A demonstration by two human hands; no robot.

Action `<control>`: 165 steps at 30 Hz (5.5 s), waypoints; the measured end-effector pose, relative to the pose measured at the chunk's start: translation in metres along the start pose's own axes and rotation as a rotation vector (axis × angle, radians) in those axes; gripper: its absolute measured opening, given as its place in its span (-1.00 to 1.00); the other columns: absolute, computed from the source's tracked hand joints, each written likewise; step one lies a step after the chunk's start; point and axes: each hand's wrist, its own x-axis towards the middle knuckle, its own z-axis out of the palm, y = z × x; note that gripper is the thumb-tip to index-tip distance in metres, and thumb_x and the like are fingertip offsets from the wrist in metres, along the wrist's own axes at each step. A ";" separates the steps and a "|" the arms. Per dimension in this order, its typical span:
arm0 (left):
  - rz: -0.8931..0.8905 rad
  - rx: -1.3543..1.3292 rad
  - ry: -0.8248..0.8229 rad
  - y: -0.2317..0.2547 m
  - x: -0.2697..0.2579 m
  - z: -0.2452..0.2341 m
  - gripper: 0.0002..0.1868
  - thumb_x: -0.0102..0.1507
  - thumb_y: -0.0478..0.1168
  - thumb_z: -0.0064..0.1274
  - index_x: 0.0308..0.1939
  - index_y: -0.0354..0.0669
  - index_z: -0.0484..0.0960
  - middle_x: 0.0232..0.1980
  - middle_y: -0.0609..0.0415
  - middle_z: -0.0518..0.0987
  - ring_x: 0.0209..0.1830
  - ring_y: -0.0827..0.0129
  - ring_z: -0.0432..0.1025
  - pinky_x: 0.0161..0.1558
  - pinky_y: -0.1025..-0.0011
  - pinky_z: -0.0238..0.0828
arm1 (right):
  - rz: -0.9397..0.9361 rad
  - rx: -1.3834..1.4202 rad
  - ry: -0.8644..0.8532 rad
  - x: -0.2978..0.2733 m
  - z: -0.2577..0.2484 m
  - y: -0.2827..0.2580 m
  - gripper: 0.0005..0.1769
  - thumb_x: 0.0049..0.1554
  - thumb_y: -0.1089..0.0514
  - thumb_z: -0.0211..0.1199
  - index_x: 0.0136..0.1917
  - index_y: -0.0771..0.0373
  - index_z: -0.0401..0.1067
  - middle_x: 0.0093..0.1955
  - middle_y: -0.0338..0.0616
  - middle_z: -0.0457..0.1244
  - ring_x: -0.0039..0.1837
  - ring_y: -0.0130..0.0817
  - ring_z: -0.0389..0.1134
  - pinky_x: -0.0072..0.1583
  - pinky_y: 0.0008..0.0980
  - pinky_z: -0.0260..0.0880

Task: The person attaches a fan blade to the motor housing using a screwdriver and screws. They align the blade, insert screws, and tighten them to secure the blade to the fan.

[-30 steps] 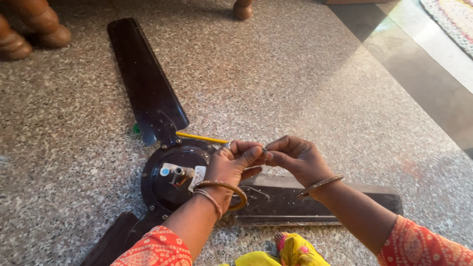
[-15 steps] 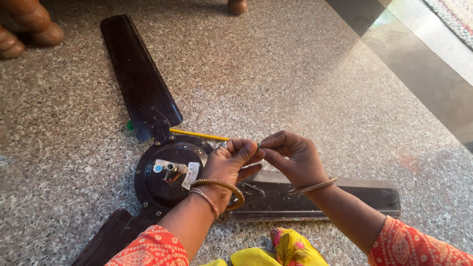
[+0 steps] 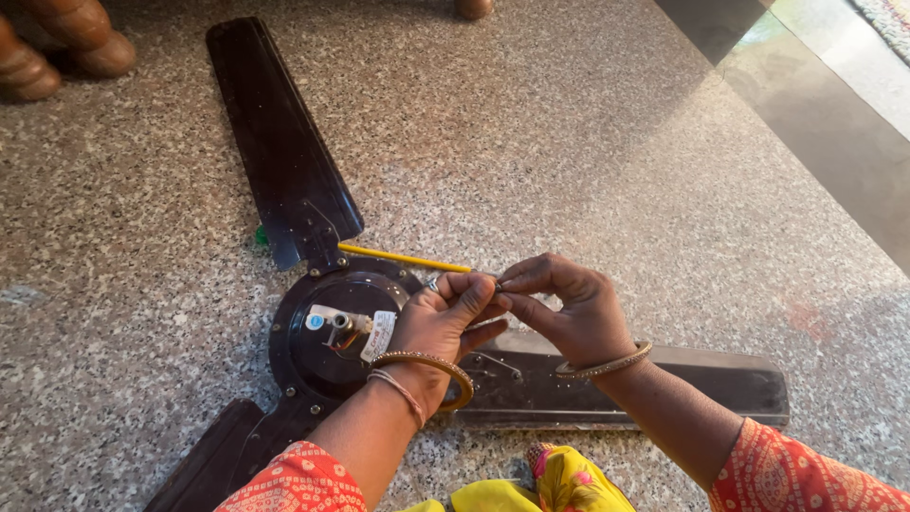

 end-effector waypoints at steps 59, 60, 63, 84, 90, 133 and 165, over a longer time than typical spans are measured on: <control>0.550 1.265 0.146 0.070 -0.026 -0.026 -0.82 0.14 -0.11 0.30 -0.26 -0.08 0.72 -0.27 0.14 0.75 -0.23 0.40 0.64 -0.06 0.33 0.55 | 0.193 -0.984 -0.878 -0.052 -0.019 0.044 0.75 -0.47 -0.45 0.70 0.68 -0.15 -0.37 0.75 -0.09 -0.38 0.68 0.06 -0.42 0.57 0.21 -0.41; 0.582 1.368 0.151 0.068 -0.027 -0.027 -0.81 0.13 -0.08 0.31 -0.28 -0.06 0.73 -0.28 0.15 0.75 -0.22 0.33 0.61 -0.01 0.27 0.50 | 0.220 -1.012 -0.913 -0.056 -0.020 0.049 0.74 -0.44 -0.44 0.71 0.69 -0.16 -0.39 0.76 -0.10 -0.41 0.69 0.06 -0.45 0.57 0.24 -0.44; 0.663 1.521 0.138 0.063 -0.025 -0.031 -0.83 0.12 -0.04 0.30 -0.30 0.02 0.75 -0.31 0.18 0.74 -0.21 0.24 0.57 0.20 0.07 0.27 | 0.247 -1.057 -0.944 -0.063 -0.021 0.060 0.73 -0.42 -0.43 0.71 0.69 -0.19 -0.41 0.76 -0.08 -0.47 0.70 0.05 -0.48 0.56 0.30 -0.49; 0.466 1.457 0.249 0.061 -0.020 -0.057 -0.81 0.11 -0.06 0.28 -0.26 0.01 0.74 -0.27 0.16 0.75 -0.23 0.28 0.62 -0.13 0.32 0.50 | 0.529 -1.068 -0.610 -0.011 -0.080 0.015 0.53 -0.34 -0.17 0.69 0.68 -0.26 -0.22 0.70 -0.18 -0.34 0.67 -0.15 -0.25 0.60 -0.07 -0.12; 0.392 1.406 0.285 0.064 -0.021 -0.051 -0.80 0.13 -0.06 0.26 -0.23 0.02 0.73 -0.25 0.17 0.75 -0.23 0.31 0.64 -0.15 0.35 0.51 | 0.511 -1.178 -0.399 0.012 -0.132 0.021 0.59 -0.39 -0.24 0.70 0.70 -0.24 -0.23 0.69 -0.14 -0.33 0.67 -0.09 -0.28 0.57 0.03 -0.12; 0.044 0.515 0.081 0.040 0.071 -0.017 -0.30 0.25 0.34 0.06 -0.24 -0.36 0.71 -0.47 0.14 0.49 -0.54 0.47 0.35 -0.42 0.37 0.60 | -0.127 -1.124 -0.503 0.089 -0.089 -0.017 0.52 -0.45 -0.23 0.66 0.65 -0.26 -0.10 0.67 0.08 -0.23 0.57 0.17 -0.15 0.49 0.16 -0.12; 0.165 -0.071 0.364 0.070 0.067 -0.070 -0.60 0.35 -0.01 0.07 -0.46 -0.16 0.40 -0.56 0.18 0.27 -0.57 0.43 0.24 -0.20 0.11 0.66 | 0.655 -0.895 -0.260 0.010 -0.027 0.146 -0.70 0.19 -0.09 0.27 0.18 -0.06 0.49 0.18 -0.27 0.36 0.10 -0.32 0.45 0.13 -0.33 0.49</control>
